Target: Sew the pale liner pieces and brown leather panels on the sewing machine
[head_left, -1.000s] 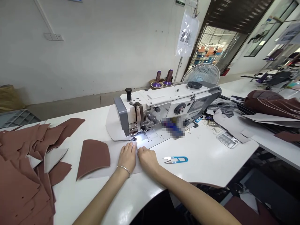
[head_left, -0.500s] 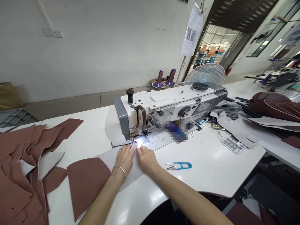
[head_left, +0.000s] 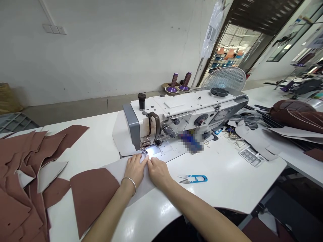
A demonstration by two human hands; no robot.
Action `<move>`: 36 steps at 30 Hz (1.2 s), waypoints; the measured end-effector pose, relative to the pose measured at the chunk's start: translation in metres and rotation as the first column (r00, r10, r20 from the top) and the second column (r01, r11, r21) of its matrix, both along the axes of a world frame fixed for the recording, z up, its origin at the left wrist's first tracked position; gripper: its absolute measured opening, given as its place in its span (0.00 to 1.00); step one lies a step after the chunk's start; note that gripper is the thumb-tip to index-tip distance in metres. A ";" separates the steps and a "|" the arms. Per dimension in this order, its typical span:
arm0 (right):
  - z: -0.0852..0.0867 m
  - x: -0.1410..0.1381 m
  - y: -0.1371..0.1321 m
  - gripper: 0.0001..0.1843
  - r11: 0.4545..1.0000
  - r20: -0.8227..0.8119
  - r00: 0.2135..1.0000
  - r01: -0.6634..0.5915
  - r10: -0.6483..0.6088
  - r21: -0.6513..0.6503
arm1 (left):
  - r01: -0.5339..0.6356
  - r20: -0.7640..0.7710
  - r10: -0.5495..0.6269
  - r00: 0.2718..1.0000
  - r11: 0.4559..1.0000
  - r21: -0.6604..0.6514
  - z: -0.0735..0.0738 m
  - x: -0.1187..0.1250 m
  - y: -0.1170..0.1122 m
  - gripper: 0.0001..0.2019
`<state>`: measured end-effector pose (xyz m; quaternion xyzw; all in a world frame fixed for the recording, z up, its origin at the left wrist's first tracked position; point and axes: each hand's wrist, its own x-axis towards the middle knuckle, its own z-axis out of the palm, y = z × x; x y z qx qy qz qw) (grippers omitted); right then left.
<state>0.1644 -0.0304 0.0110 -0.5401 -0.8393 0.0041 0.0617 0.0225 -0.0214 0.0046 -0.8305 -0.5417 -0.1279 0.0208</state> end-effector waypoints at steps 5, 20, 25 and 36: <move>-0.003 0.000 0.001 0.13 1.000 -0.001 1.000 0.002 -0.002 0.007 | -0.009 -0.033 0.008 0.999 1.000 -0.015 0.000 0.000 0.001 0.24; -0.007 0.001 0.001 0.11 0.997 -0.018 1.000 -0.013 0.015 0.074 | -0.072 0.012 0.071 0.997 0.997 0.023 -0.009 0.000 0.000 0.23; -0.004 -0.001 0.000 0.13 0.992 0.046 0.997 -0.072 0.067 0.100 | -0.075 0.064 0.074 0.995 0.997 0.016 -0.011 -0.001 0.000 0.22; -0.001 -0.009 0.011 0.17 0.962 0.159 0.968 -0.218 0.192 0.166 | -0.022 0.031 0.021 0.999 0.999 0.038 -0.008 0.001 0.016 0.16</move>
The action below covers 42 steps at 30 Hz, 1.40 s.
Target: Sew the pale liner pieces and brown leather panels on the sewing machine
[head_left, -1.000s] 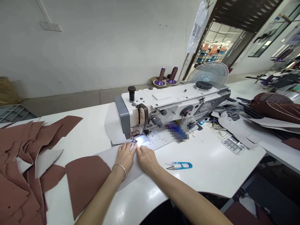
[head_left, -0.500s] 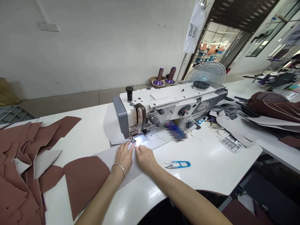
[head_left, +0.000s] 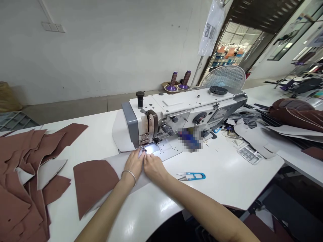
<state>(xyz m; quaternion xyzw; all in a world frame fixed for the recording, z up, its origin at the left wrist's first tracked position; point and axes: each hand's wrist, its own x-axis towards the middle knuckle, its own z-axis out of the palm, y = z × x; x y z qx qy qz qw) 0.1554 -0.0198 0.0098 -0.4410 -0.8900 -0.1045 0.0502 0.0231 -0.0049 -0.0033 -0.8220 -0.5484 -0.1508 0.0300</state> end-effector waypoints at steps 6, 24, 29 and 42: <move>-0.005 0.002 0.000 0.15 1.000 -0.054 0.998 0.016 -0.015 0.005 | -0.020 0.027 0.019 0.999 1.000 0.024 -0.007 0.002 -0.001 0.17; -0.002 0.000 0.005 0.16 0.999 -0.016 1.000 0.024 -0.025 -0.037 | -0.005 -0.030 0.008 1.000 0.995 0.095 -0.012 0.000 -0.001 0.16; -0.003 0.000 0.007 0.14 0.999 -0.035 0.999 0.032 -0.033 -0.023 | 0.016 -0.136 0.004 0.991 0.989 0.144 -0.011 0.003 -0.004 0.17; 0.000 -0.001 0.015 0.11 0.994 -0.052 0.996 0.063 -0.068 -0.085 | 0.032 -0.155 -0.002 0.988 0.982 0.186 -0.013 0.003 0.001 0.19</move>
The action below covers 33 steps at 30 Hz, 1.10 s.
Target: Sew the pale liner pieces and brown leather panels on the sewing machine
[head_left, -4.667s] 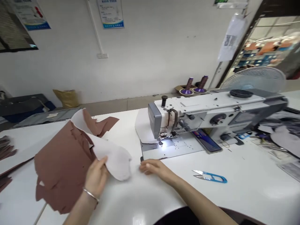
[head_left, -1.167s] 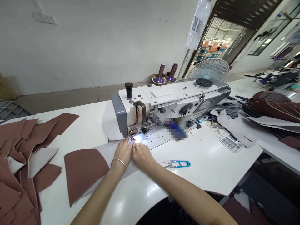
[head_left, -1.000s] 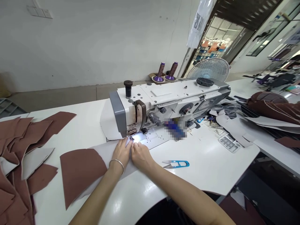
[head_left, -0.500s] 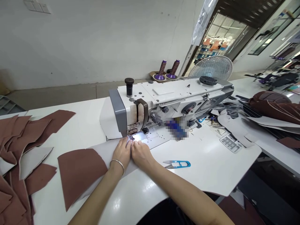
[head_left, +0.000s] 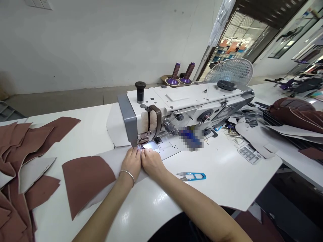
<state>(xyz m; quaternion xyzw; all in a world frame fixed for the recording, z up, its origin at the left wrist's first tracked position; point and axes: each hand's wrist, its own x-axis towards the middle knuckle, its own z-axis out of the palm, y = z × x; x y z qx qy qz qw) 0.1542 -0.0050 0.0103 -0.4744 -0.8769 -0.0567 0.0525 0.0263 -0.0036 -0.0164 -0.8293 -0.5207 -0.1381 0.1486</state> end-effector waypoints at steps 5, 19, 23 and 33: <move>0.006 0.002 -0.001 0.10 0.993 -0.023 0.994 0.107 -0.108 -0.047 | 0.009 0.013 -0.008 1.000 0.999 -0.053 0.000 -0.010 0.008 0.20; 0.011 0.009 -0.003 0.10 0.995 -0.007 0.997 0.077 -0.077 -0.070 | -0.101 0.054 0.109 0.993 0.986 -0.136 -0.001 0.006 -0.007 0.19; 0.012 0.011 -0.006 0.14 0.996 -0.005 0.997 0.071 -0.072 -0.061 | -0.037 0.025 0.041 0.999 0.989 -0.146 0.002 -0.008 0.004 0.20; 0.009 0.012 -0.003 0.12 0.962 -0.063 0.972 0.213 -0.226 -0.173 | -0.173 0.082 0.184 0.979 0.977 -0.127 -0.003 0.012 -0.009 0.21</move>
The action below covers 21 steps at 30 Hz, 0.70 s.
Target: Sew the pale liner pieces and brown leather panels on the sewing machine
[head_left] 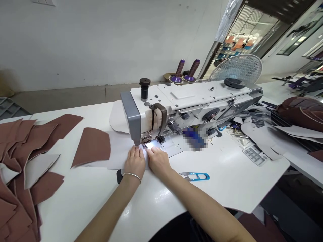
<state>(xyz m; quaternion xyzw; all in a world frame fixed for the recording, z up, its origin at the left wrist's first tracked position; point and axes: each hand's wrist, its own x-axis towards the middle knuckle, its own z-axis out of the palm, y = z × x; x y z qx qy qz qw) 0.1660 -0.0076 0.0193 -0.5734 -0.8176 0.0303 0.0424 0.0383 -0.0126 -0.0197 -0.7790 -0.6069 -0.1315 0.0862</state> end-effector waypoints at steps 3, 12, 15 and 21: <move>-0.001 0.001 -0.003 0.13 1.000 0.014 1.000 -0.010 0.010 0.001 | 0.108 -0.018 -0.108 0.994 0.993 -0.042 0.001 -0.018 0.012 0.22; -0.003 -0.008 -0.002 0.10 0.998 0.072 0.996 -0.060 0.058 0.022 | 0.145 -0.014 -0.144 0.989 0.989 0.033 0.018 -0.015 0.006 0.17; -0.001 -0.007 -0.003 0.11 0.999 0.075 0.996 -0.044 0.043 0.003 | 0.110 -0.020 -0.109 0.994 0.993 0.033 0.017 0.006 -0.011 0.18; 0.005 -0.005 -0.009 0.11 0.997 0.072 0.996 -0.051 0.055 -0.053 | 0.069 -0.076 -0.069 0.995 0.998 -0.002 0.006 0.010 -0.013 0.20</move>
